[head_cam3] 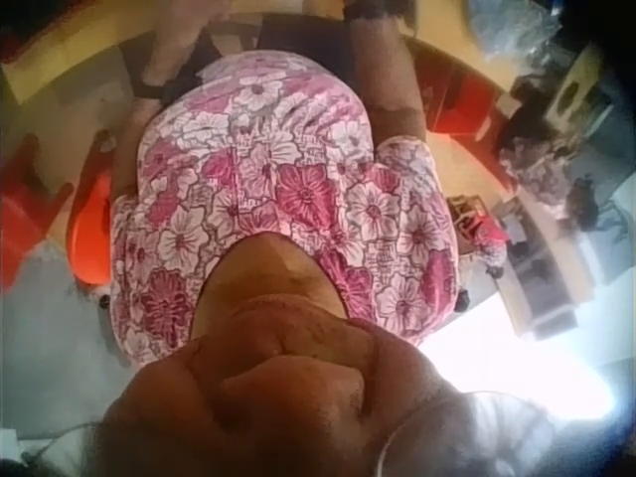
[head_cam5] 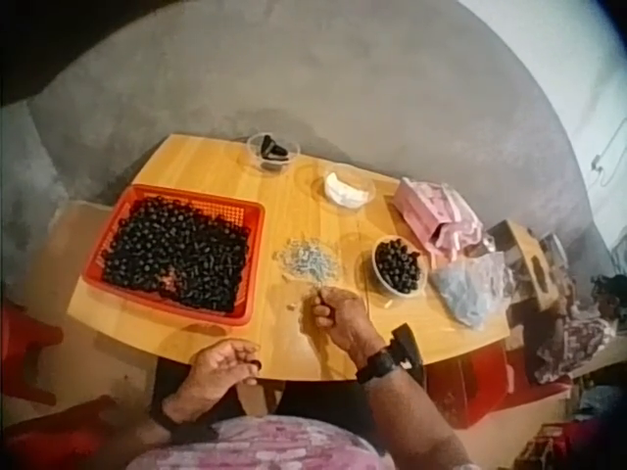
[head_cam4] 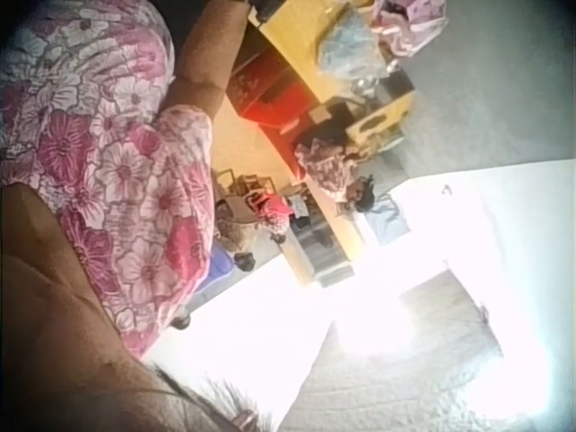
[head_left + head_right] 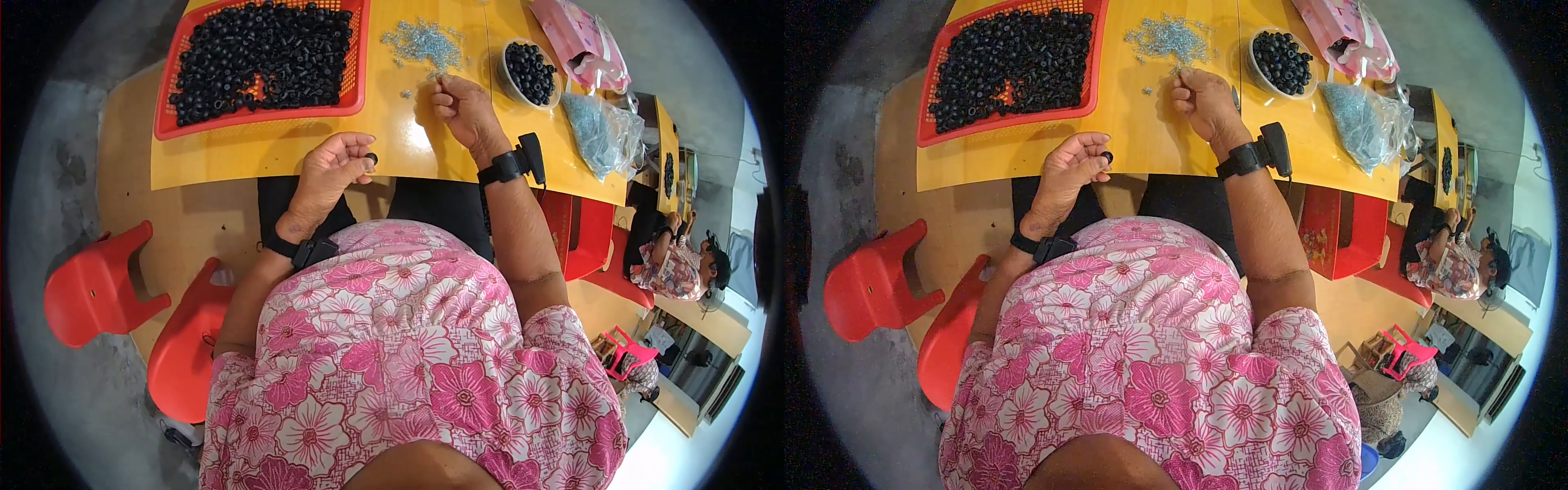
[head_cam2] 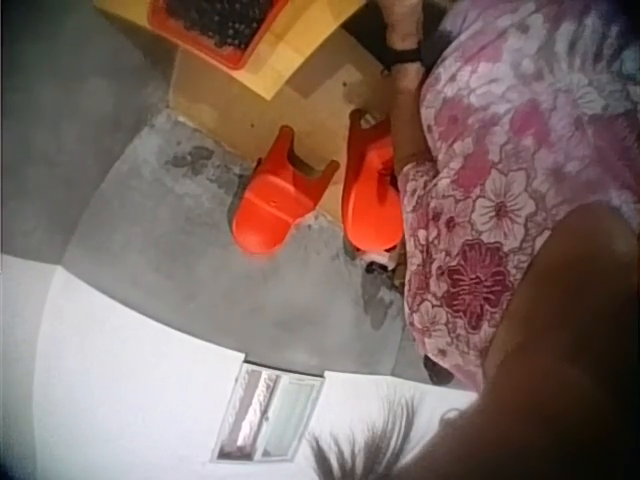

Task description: The person assembles small components by picking up tiny pins from the table and pressing them into black plastic caps by hand.

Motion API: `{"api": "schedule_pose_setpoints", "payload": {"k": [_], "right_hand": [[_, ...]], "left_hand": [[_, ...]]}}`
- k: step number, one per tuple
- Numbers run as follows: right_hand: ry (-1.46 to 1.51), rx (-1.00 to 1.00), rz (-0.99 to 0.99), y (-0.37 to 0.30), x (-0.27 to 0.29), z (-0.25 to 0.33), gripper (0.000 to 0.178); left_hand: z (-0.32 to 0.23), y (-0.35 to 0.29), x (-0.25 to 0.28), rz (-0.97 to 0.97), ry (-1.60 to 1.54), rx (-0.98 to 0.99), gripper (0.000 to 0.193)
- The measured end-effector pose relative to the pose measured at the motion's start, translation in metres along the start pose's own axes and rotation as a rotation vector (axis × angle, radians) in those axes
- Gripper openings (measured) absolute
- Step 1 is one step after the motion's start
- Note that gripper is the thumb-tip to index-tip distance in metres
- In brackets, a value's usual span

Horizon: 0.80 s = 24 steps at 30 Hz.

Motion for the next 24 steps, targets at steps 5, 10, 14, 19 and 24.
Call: {"api": "schedule_pose_setpoints", "payload": {"k": [5, 10, 14, 19, 24], "right_hand": [[-0.364, 0.161, -0.116, 0.0, 0.004, 0.007, 0.016], [-0.499, 0.23, -0.207, 0.002, 0.008, 0.006, 0.016], [-0.761, 0.478, -0.313, 0.007, 0.022, 0.008, 0.012], [-0.682, 0.404, -0.245, -0.007, 0.006, 0.006, 0.011], [-0.61, 0.356, -0.067, -0.05, -0.033, -0.002, 0.008]], "left_hand": [[-0.001, 0.0, -0.001, -0.006, 0.01, 0.008, 0.031], [-0.001, 0.0, -0.001, 0.003, -0.022, 0.02, 0.03], [0.0, 0.0, -0.002, 0.009, -0.005, 0.016, 0.03], [0.0, -0.002, 0.0, -0.005, 0.002, 0.018, 0.029], [-0.002, -0.002, -0.003, -0.033, 0.001, 0.032, 0.029]]}}
Point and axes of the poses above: each hand's wrist, its own y-axis towards the middle knuckle, its own x-axis out of the back of the hand, z = x × y, the point moved 6 cm from there along y, towards the middle knuckle, and after that the axes turned 7 degrees about -y, right-handed, at the moved point
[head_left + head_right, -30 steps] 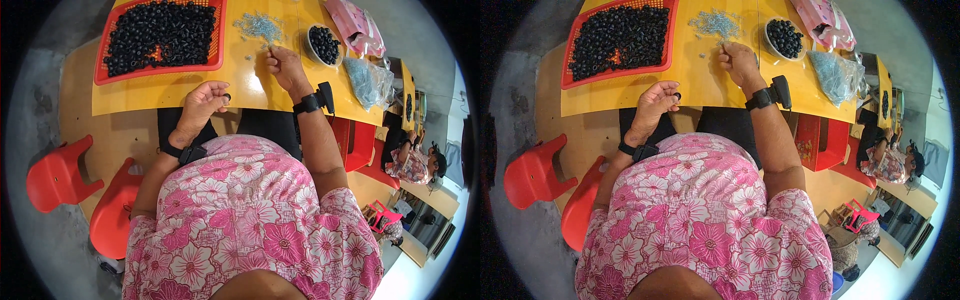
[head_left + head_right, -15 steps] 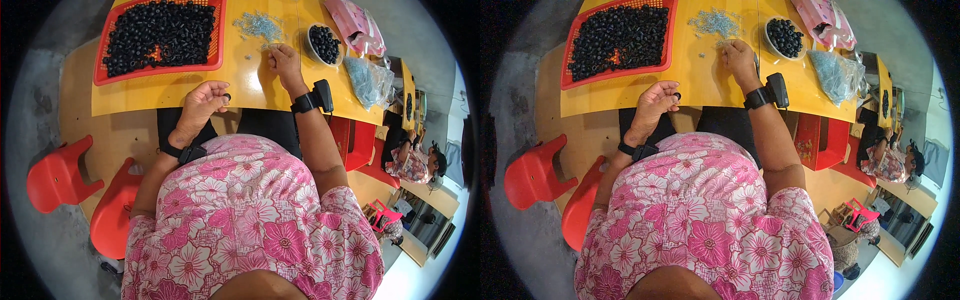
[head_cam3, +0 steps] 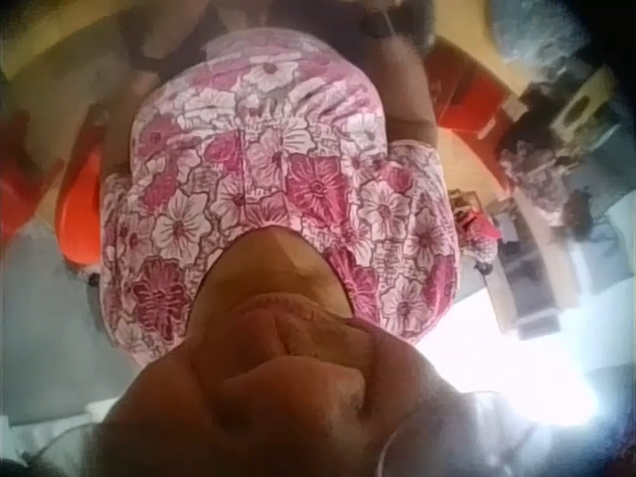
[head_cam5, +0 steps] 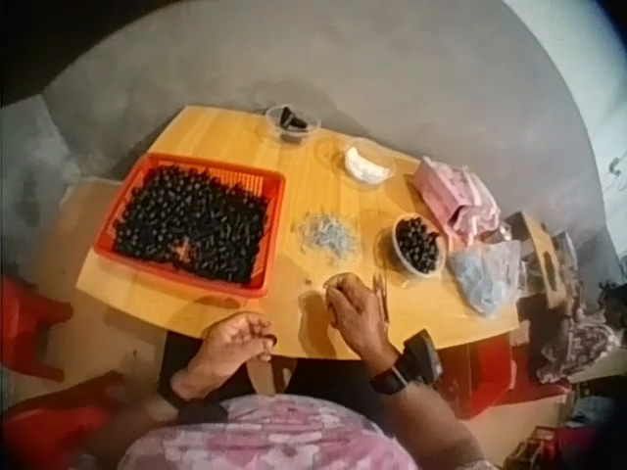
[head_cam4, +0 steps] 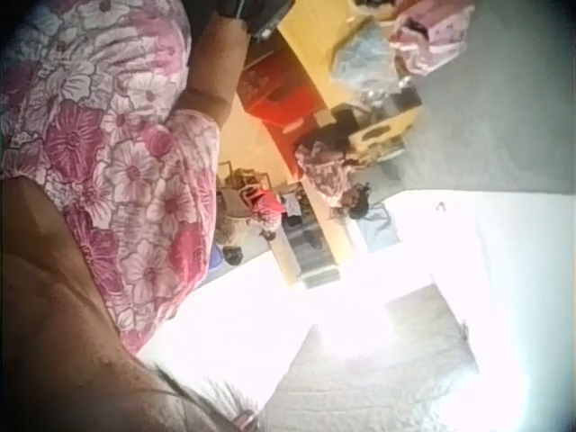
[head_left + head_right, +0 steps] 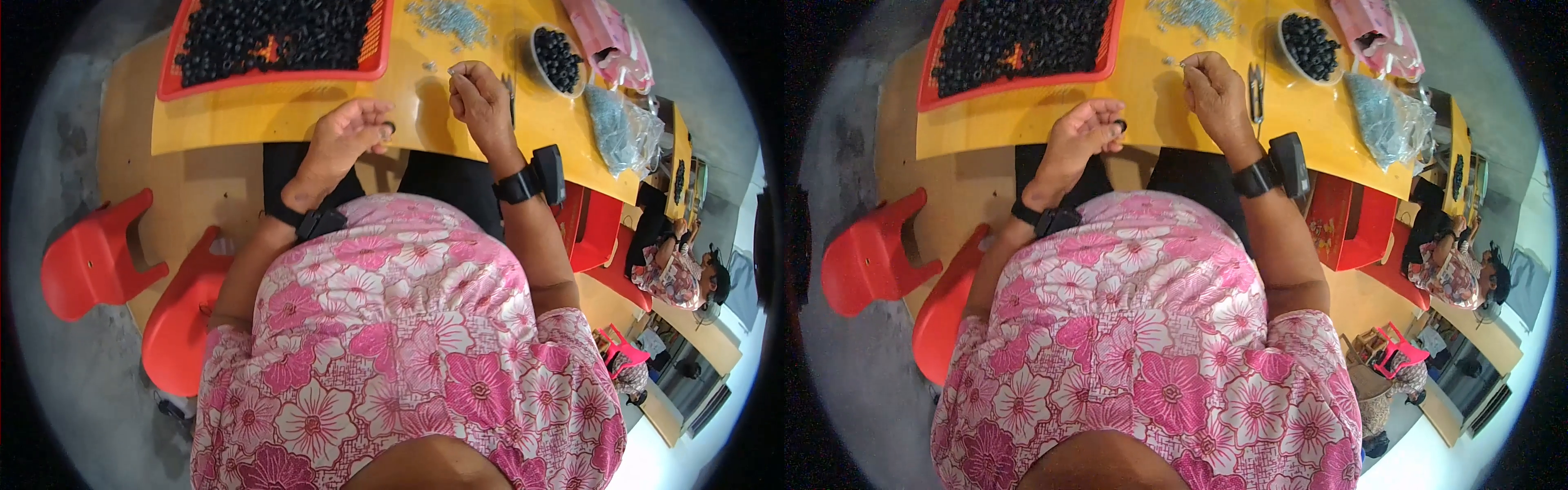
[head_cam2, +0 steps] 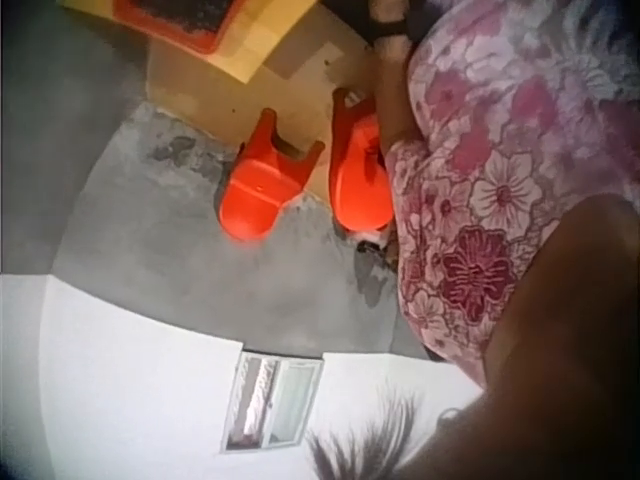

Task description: The person assembles small components by picking up tiny pins from the table and pressing them into black plastic caps by hand.

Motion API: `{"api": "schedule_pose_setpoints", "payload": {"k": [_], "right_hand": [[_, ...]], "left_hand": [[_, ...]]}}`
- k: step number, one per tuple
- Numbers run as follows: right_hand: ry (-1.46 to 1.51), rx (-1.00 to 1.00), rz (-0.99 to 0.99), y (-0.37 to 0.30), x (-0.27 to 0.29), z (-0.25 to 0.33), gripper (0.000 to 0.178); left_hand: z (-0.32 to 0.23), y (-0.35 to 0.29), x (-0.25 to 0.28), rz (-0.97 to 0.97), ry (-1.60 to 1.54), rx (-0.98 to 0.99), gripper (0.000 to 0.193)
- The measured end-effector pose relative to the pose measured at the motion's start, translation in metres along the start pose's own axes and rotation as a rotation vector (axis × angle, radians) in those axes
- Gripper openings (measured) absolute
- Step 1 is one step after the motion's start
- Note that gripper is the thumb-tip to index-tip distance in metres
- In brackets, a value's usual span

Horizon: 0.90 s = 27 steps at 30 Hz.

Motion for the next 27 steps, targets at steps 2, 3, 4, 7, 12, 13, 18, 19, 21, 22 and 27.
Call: {"api": "schedule_pose_setpoints", "payload": {"k": [2, 3, 4, 7, 12, 13, 18, 19, 21, 22, 27], "right_hand": [[-0.219, 0.101, 0.101, -0.02, -0.016, 0.014, 0.009], [-0.196, 0.041, 0.165, -0.031, -0.024, 0.014, 0.007], [-0.193, 0.037, 0.169, -0.036, -0.029, 0.012, 0.007], [-0.472, 0.226, 0.211, -0.049, -0.046, 0.01, 0.01], [-0.572, 0.409, 0.181, -0.055, -0.056, 0.015, 0.011], [-0.629, 0.488, 0.157, -0.057, -0.057, 0.019, 0.012], [-0.713, 0.562, 0.12, -0.057, -0.059, 0.016, 0.015], [-0.738, 0.603, 0.113, -0.058, -0.06, 0.016, 0.016], [-0.8, 0.625, 0.111, -0.059, -0.062, 0.017, 0.018], [-0.862, 0.647, 0.111, -0.059, -0.063, 0.017, 0.019], [-1.071, 0.601, 0.146, -0.06, -0.067, 0.019, 0.021]], "left_hand": [[-0.003, 0.001, -0.002, 0.033, -0.033, -0.053, 0.028], [-0.003, 0.003, -0.002, 0.061, -0.04, -0.082, 0.028], [-0.002, 0.003, 0.0, 0.056, -0.04, -0.08, 0.028], [-0.001, 0.001, 0.0, 0.048, -0.028, -0.075, 0.028], [0.0, -0.001, 0.001, 0.027, 0.007, -0.079, 0.029], [0.0, -0.001, 0.001, 0.026, 0.009, -0.08, 0.029], [0.0, -0.002, 0.0, 0.023, 0.031, -0.081, 0.029], [0.0, -0.002, -0.001, 0.024, 0.032, -0.082, 0.029], [0.001, -0.002, 0.0, 0.024, -0.004, -0.08, 0.028], [0.0, -0.002, 0.0, 0.024, -0.004, -0.08, 0.028], [0.001, -0.001, 0.0, 0.043, 0.017, -0.111, 0.028]]}}
Point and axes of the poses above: each hand's wrist, its own y-axis towards the middle knuckle, its own x-axis out of the back of the hand, z = x × y, the point moved 6 cm from there along y, towards the middle knuckle, and after that the axes turned 7 degrees about -y, right-handed, at the moved point
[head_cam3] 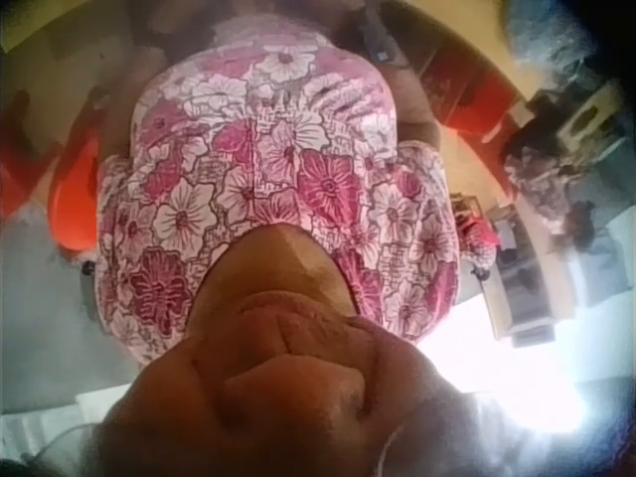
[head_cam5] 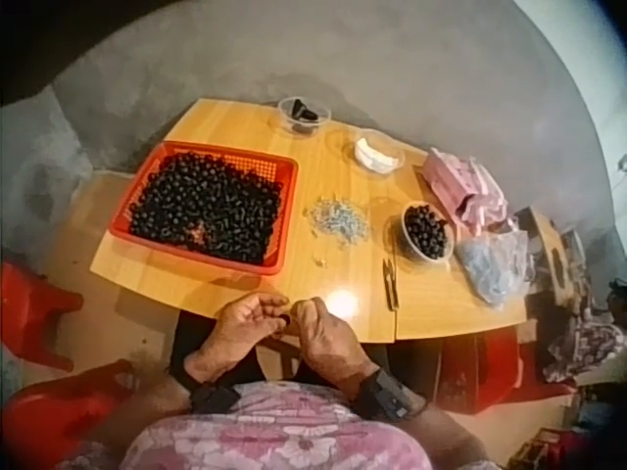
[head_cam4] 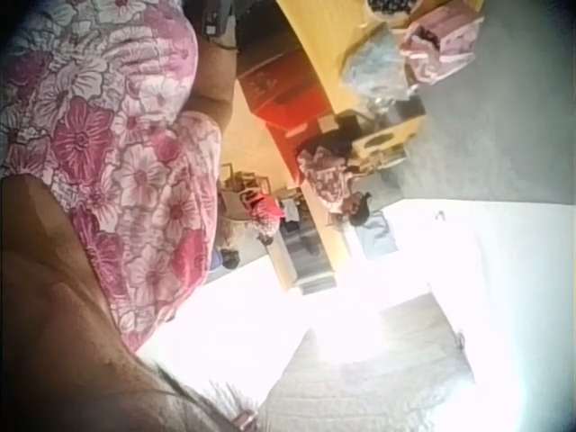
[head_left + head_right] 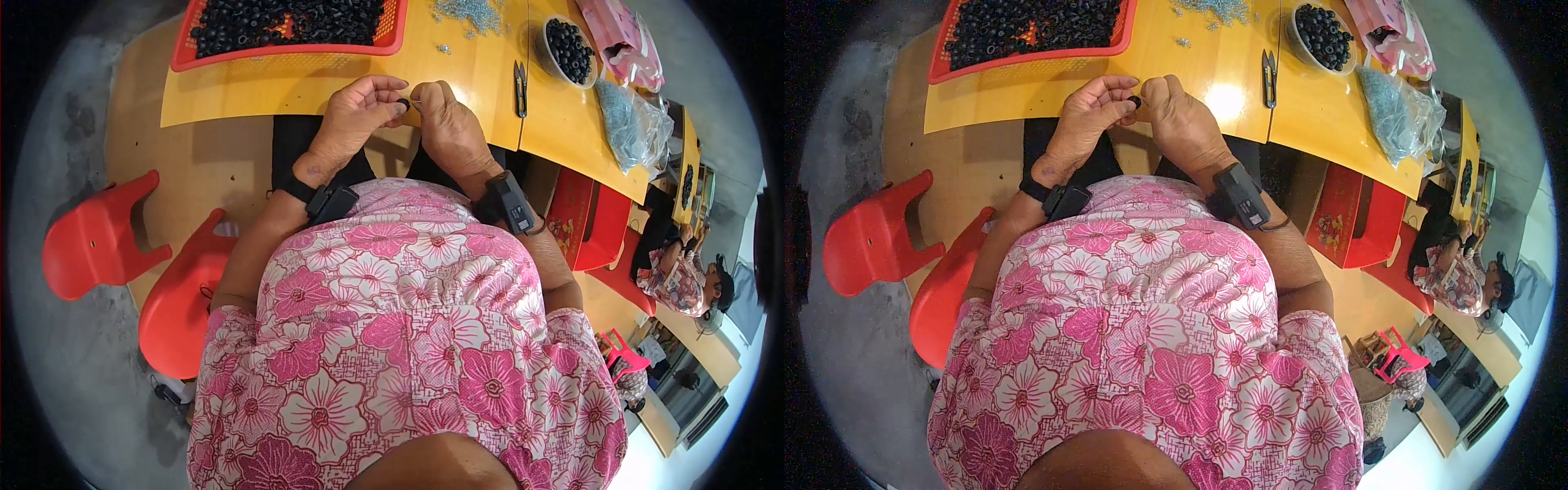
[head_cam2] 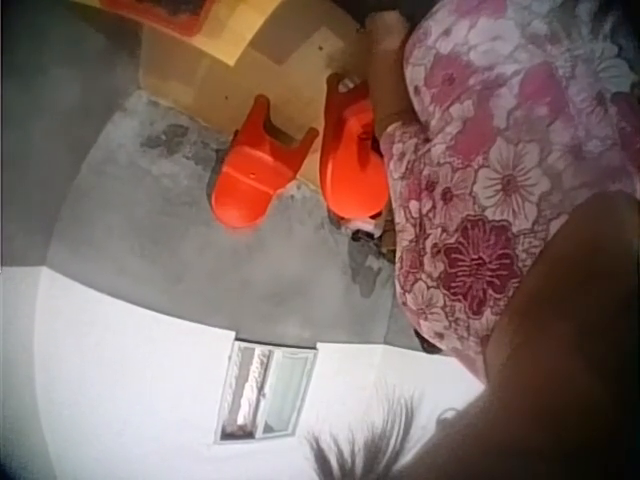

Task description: The person assembles small components by picking up tiny pins from the table and pressing them into black plastic caps by hand.

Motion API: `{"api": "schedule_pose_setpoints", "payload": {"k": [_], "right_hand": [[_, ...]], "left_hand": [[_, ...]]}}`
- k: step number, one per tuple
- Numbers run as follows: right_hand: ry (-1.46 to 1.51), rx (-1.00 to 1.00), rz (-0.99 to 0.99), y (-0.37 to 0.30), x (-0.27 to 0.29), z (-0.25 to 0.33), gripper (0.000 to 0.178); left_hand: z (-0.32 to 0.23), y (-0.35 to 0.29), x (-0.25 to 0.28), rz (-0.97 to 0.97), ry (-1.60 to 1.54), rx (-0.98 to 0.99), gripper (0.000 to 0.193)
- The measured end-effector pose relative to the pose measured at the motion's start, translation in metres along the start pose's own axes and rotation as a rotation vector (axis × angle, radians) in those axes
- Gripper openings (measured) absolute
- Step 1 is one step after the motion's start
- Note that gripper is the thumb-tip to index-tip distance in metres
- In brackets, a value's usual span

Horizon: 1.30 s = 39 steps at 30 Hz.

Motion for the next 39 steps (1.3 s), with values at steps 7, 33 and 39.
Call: {"api": "schedule_pose_setpoints", "payload": {"k": [7, 33, 39], "right_hand": [[0.047, 0.023, -0.069, 0.0, 0.002, 0.004, 0.019], [0.97, -0.434, 0.027, -0.003, -0.023, -0.011, 0.003], [0.992, -0.397, 0.01, 0.0, -0.022, -0.009, 0.003]], "left_hand": [[-0.002, -0.001, 0.0, -0.004, -0.006, -0.006, 0.027], [0.001, 0.0, 0.005, 0.023, -0.076, -0.039, 0.029], [0.0, 0.0, 0.004, 0.025, -0.098, -0.028, 0.029]]}}
Point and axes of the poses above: each hand's wrist, its own y-axis towards the middle knuckle, its own x-axis out of the back of the hand, z = x × y, the point moved 6 cm from there along y, towards the middle knuckle, and after that the axes turned 7 degrees about -y, right-handed, at the moved point
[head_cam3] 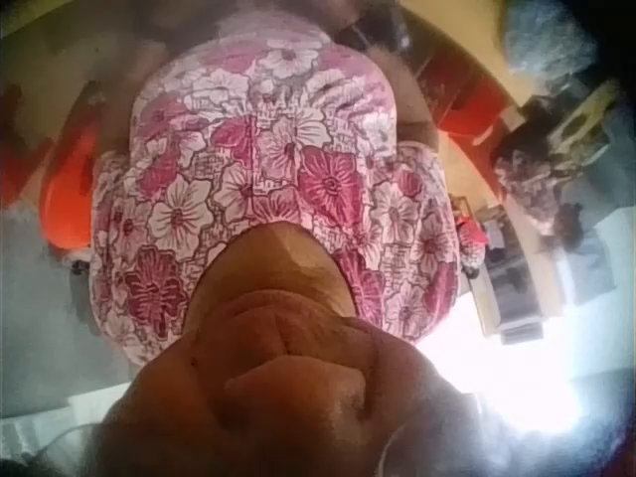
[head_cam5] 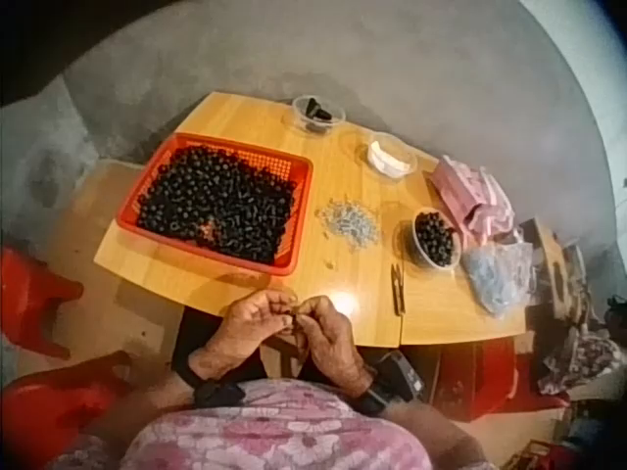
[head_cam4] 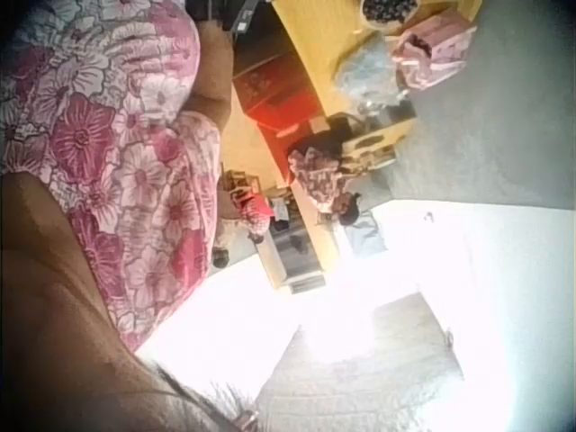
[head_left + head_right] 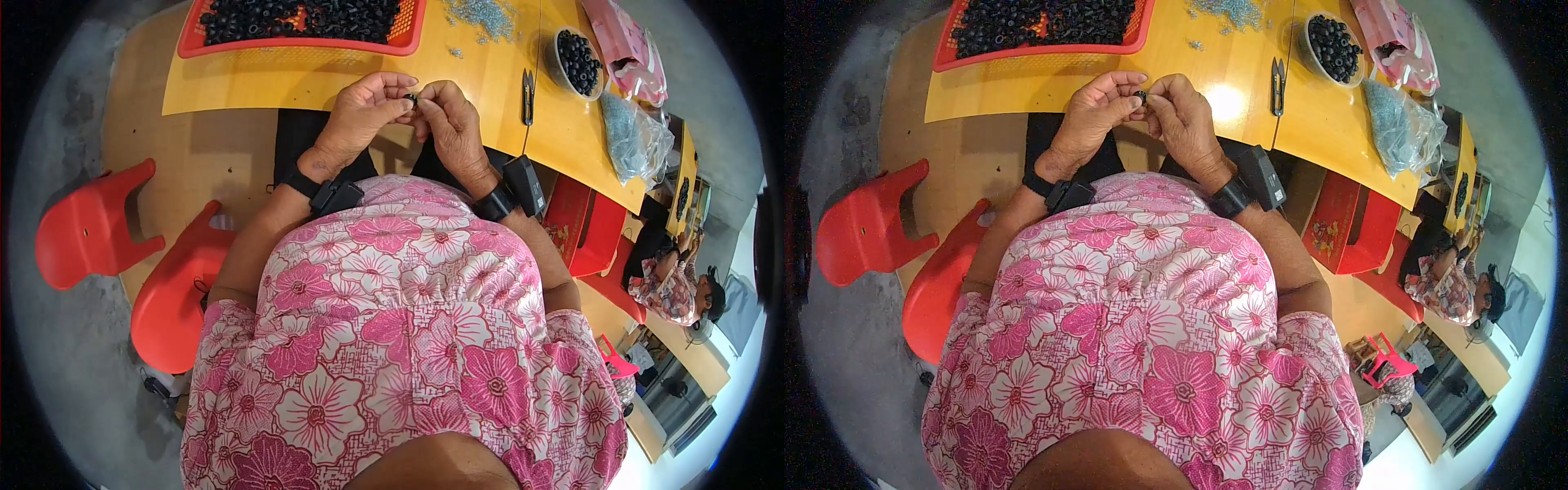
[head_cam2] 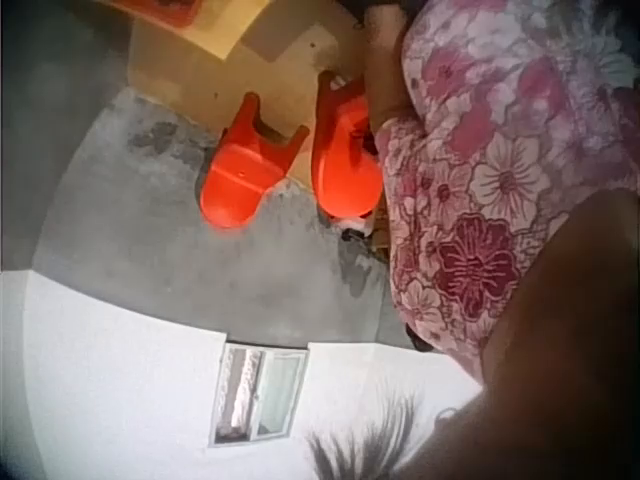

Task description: The person assembles small components by picking up tiny pins from the table and pressing them into black plastic caps by hand.

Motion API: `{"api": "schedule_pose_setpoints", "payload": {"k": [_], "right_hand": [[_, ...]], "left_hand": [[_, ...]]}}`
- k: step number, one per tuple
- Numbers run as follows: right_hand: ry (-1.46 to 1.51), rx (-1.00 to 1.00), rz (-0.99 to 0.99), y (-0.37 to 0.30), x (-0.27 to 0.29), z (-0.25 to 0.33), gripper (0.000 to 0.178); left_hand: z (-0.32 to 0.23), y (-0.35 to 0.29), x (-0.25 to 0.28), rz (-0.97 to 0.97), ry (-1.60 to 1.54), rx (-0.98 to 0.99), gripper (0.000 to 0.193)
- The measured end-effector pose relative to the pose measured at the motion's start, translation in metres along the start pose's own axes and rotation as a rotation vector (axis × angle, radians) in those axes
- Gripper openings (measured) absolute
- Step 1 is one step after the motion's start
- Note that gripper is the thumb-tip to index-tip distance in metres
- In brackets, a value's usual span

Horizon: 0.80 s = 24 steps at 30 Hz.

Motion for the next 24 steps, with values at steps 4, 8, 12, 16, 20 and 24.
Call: {"api": "schedule_pose_setpoints", "payload": {"k": [4, 8, 12, 16, 20, 24], "right_hand": [[-0.082, 0.066, 0.021, 0.001, 0.002, 0.005, 0.004], [-0.107, 0.061, 0.049, 0.001, 0.004, 0.003, 0.005], [-0.135, 0.027, 0.078, 0.001, 0.007, 0.002, 0.006], [-0.235, 0.007, 0.104, 0.001, 0.009, 0.012, 0.007], [-0.233, -0.032, 0.151, 0.003, 0.012, 0.012, 0.008], [-0.229, -0.114, 0.217, 0.004, 0.015, 0.009, 0.01]], "left_hand": [[0.001, 0.0, 0.001, 0.013, 0.004, -0.009, 0.028], [0.002, -0.001, 0.0, 0.02, 0.006, -0.012, 0.028], [0.003, 0.0, 0.0, 0.009, 0.057, 0.01, 0.029], [0.002, -0.001, -0.001, 0.007, 0.091, 0.004, 0.028], [0.004, 0.0, -0.001, 0.024, 0.115, 0.005, 0.029], [0.005, 0.002, -0.002, 0.023, 0.121, -0.001, 0.029]]}}
Point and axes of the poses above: each hand's wrist, its own y-axis towards the middle knuckle, its own x-axis out of the back of the hand, z = x × y, the point moved 6 cm from there along y, towards the middle knuckle, and after that the axes turned 7 degrees about -y, right-handed, at the moved point
